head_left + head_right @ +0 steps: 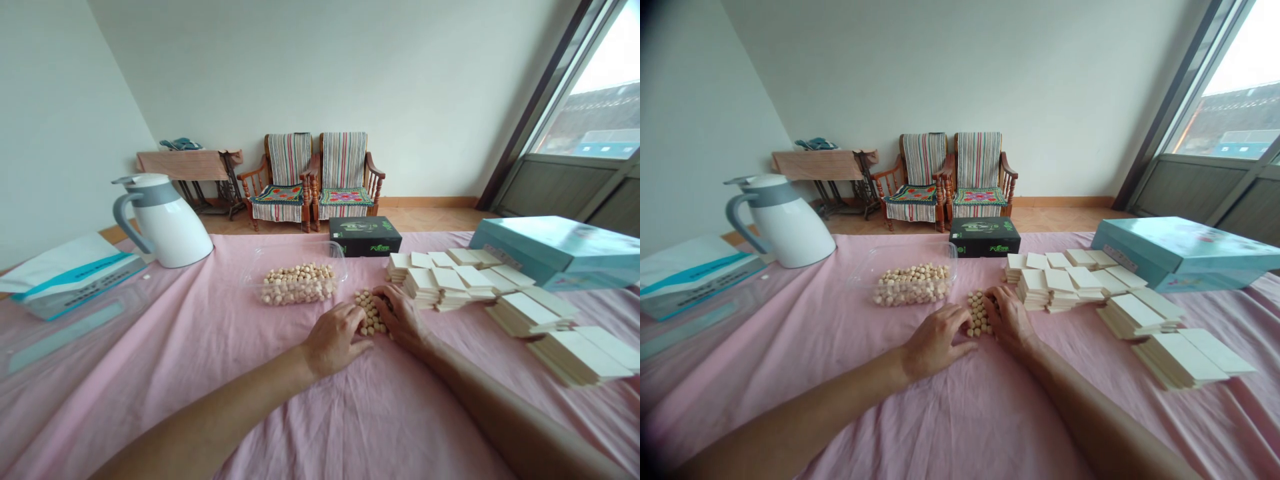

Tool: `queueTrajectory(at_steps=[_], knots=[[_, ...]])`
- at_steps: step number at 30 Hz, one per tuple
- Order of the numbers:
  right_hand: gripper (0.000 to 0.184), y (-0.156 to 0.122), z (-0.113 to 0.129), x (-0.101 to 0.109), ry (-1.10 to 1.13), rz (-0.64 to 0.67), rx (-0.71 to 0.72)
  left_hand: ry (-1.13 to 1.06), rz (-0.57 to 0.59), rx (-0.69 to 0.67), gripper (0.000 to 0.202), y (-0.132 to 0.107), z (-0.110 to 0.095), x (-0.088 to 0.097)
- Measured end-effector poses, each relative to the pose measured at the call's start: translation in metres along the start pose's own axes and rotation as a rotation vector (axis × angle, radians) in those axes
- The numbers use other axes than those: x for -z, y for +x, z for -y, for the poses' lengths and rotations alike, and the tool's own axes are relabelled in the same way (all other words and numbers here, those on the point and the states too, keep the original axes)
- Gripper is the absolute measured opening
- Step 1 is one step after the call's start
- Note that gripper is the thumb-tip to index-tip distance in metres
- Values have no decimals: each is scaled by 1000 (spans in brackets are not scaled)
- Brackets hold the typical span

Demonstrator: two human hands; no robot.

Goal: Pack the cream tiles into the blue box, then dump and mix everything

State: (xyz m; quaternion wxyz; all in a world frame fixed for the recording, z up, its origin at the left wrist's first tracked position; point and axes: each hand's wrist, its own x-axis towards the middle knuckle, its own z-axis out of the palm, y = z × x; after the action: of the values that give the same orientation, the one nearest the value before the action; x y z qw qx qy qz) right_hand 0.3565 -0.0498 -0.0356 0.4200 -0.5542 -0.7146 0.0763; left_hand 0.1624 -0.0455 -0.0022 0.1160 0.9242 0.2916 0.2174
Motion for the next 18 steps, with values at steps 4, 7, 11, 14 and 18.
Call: queueTrajectory(at_steps=[4, 7, 11, 14, 18], knots=[[17, 0, 0, 0, 2, -7, 4, 34, -25, -30, 14, -2, -2, -5], [17, 0, 1, 0, 0, -5, 7, 61, -62, -73, 13, -2, -6, 0], [18, 0, 2, 1, 1, -1, -8, 151, -261, -130, 11, 5, -4, 31], [18, 0, 3, 1, -3, 0, -25, 248, -476, -88, 10, 12, 6, 64], [18, 0, 3, 0, -4, 4, -26, 362, -637, -30, 13, 13, 16, 84]])
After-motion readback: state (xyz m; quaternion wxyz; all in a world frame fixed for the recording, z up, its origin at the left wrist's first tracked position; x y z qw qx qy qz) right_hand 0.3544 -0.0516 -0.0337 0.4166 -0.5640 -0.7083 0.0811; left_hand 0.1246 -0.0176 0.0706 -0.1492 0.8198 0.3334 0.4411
